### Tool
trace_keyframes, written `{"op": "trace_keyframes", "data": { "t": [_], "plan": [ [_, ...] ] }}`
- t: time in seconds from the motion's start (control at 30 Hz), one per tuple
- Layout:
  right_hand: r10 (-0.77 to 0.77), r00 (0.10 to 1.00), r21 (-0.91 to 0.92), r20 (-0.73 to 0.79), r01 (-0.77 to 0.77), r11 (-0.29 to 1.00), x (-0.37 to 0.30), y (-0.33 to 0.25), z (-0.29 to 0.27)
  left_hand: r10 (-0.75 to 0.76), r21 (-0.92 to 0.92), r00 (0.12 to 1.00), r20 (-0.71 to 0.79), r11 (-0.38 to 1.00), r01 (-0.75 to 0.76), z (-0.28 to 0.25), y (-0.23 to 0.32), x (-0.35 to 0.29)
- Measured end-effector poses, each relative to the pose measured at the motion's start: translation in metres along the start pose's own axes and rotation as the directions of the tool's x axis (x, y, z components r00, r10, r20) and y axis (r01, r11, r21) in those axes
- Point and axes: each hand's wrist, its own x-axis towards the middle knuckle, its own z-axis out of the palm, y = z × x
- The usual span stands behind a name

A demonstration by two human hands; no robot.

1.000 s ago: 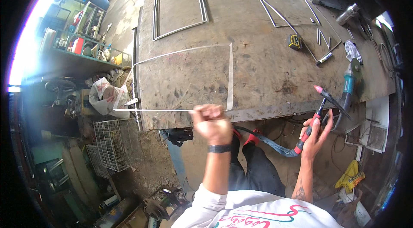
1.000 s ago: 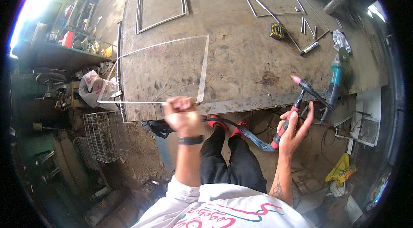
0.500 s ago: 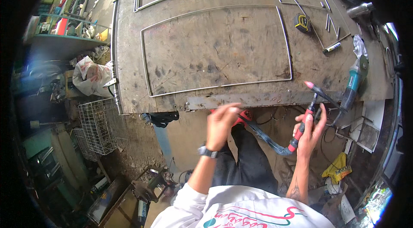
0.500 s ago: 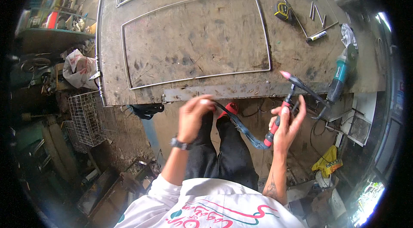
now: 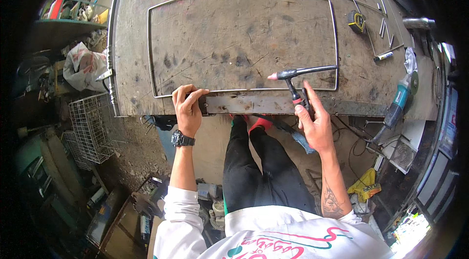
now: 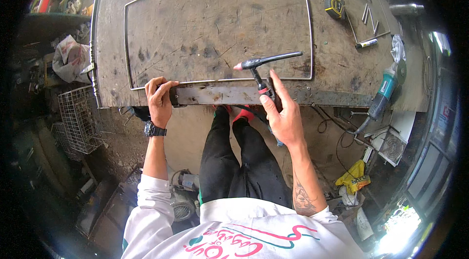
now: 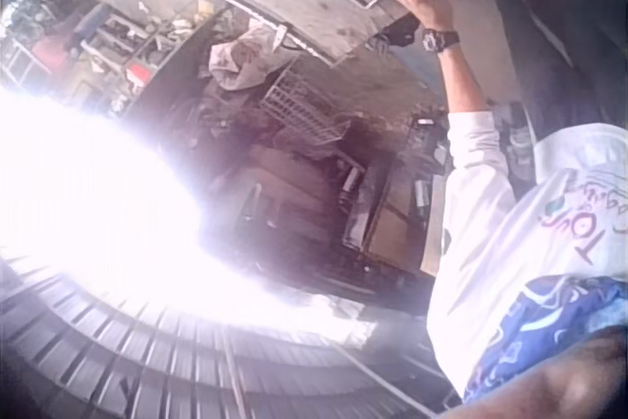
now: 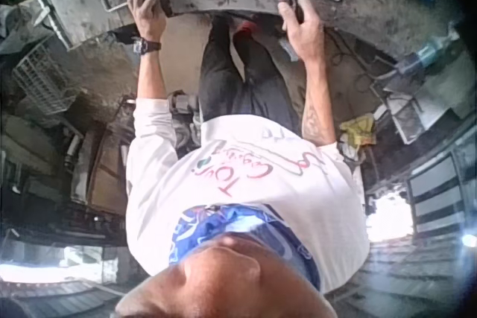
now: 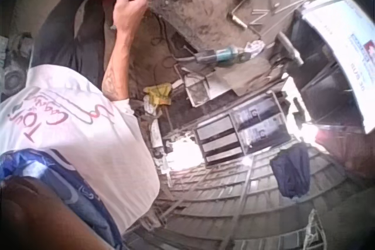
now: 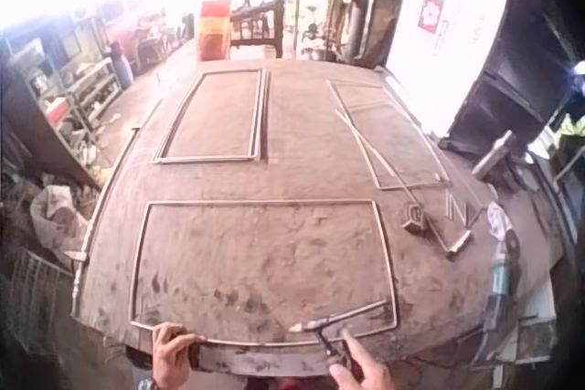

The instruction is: The person arranges metal bars on a workbench to form rectangular frames, measures them with a tape measure, cuts a bar with an angle grinder, and tack welds the corners using a welding torch. The frames remain on the workbench after welding.

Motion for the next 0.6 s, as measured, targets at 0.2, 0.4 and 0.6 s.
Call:
{"op": "trace_keyframes", "data": {
  "t": [0.2,0.4,0.6],
  "plan": [
    [0.009,0.997,-0.110,0.075,-0.001,0.994,0.001,-0.007,0.015,-0.015,-0.046,0.999,0.037,0.999,0.017,-0.004,-0.003,-0.003],
    [0.077,0.985,-0.146,0.152,-0.055,0.988,0.008,-0.011,0.021,0.000,-0.043,0.997,0.078,0.999,0.003,-0.007,-0.005,-0.004],
    [0.126,0.977,-0.154,0.172,-0.100,0.983,0.010,-0.014,0.022,0.014,-0.034,0.997,0.080,0.999,-0.011,-0.006,-0.008,-0.004]
  ]
}}
